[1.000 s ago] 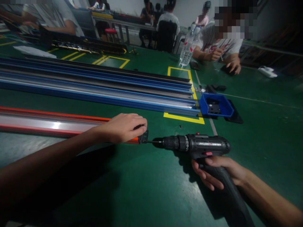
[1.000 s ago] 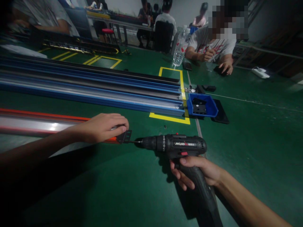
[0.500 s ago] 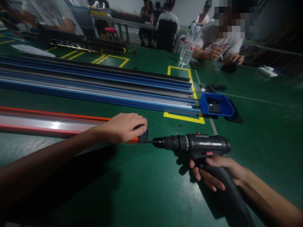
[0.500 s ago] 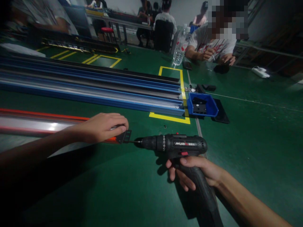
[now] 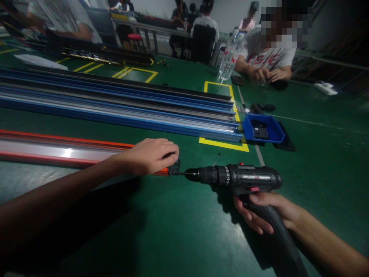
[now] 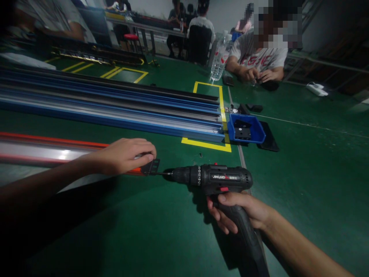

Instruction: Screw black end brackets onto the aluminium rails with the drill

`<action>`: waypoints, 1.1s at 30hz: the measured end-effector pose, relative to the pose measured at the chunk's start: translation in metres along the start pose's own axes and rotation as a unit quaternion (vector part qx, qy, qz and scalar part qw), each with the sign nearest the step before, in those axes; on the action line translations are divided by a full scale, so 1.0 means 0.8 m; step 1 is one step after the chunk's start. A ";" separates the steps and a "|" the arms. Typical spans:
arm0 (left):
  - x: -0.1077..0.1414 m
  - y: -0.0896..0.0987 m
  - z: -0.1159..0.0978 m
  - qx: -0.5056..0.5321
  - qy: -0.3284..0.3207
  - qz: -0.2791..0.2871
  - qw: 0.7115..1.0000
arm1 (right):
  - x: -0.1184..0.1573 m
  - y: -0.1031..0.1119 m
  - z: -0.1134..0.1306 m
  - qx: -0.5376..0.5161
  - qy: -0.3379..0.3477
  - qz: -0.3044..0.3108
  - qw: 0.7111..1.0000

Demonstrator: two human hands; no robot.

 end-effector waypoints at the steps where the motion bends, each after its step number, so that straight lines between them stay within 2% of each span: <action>1: 0.000 0.000 0.000 0.000 0.001 0.001 1.000 | 0.000 0.000 0.000 -0.001 -0.001 -0.001 1.000; 33: 0.001 0.003 -0.002 0.009 -0.005 -0.006 1.000 | 0.003 0.004 -0.001 0.014 -0.002 -0.028 1.000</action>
Point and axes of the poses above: each hand's wrist, its own x-axis away from the middle knuckle, its own y-axis out of the back of the hand, z = x × y, the point moved 10 cm from there along -x, towards the middle knuckle, and after that the axes turned 14 degrees about y, right-handed, at the moved point
